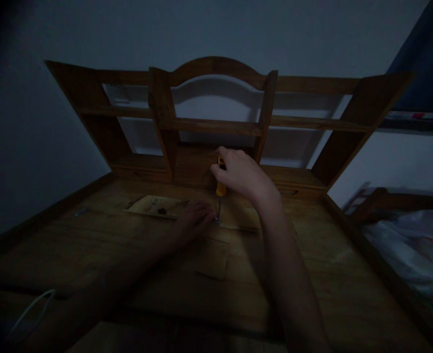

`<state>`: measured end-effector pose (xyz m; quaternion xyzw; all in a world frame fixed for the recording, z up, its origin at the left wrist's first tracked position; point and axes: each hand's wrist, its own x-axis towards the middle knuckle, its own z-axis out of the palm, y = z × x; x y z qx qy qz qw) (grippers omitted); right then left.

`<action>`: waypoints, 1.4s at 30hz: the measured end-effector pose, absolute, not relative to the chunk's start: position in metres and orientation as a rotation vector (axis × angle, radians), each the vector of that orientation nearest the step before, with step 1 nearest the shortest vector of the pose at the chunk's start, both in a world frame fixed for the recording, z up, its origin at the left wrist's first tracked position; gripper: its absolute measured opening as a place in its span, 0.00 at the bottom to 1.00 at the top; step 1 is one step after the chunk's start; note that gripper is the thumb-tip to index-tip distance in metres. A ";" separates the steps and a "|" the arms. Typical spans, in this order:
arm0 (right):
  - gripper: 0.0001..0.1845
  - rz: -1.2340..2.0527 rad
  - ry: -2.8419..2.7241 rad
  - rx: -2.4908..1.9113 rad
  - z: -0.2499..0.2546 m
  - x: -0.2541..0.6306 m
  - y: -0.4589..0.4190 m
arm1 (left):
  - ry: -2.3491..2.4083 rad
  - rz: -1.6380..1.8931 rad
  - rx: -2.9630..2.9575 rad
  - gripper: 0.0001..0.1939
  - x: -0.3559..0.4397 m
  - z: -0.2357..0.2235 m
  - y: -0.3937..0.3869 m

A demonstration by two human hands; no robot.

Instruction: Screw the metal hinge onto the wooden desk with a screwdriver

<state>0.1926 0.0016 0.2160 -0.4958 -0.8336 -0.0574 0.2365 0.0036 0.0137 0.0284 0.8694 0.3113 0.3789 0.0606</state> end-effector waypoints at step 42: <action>0.26 -0.152 -2.297 -1.318 0.213 0.193 0.003 | 0.793 1.130 2.621 0.10 0.004 0.033 0.010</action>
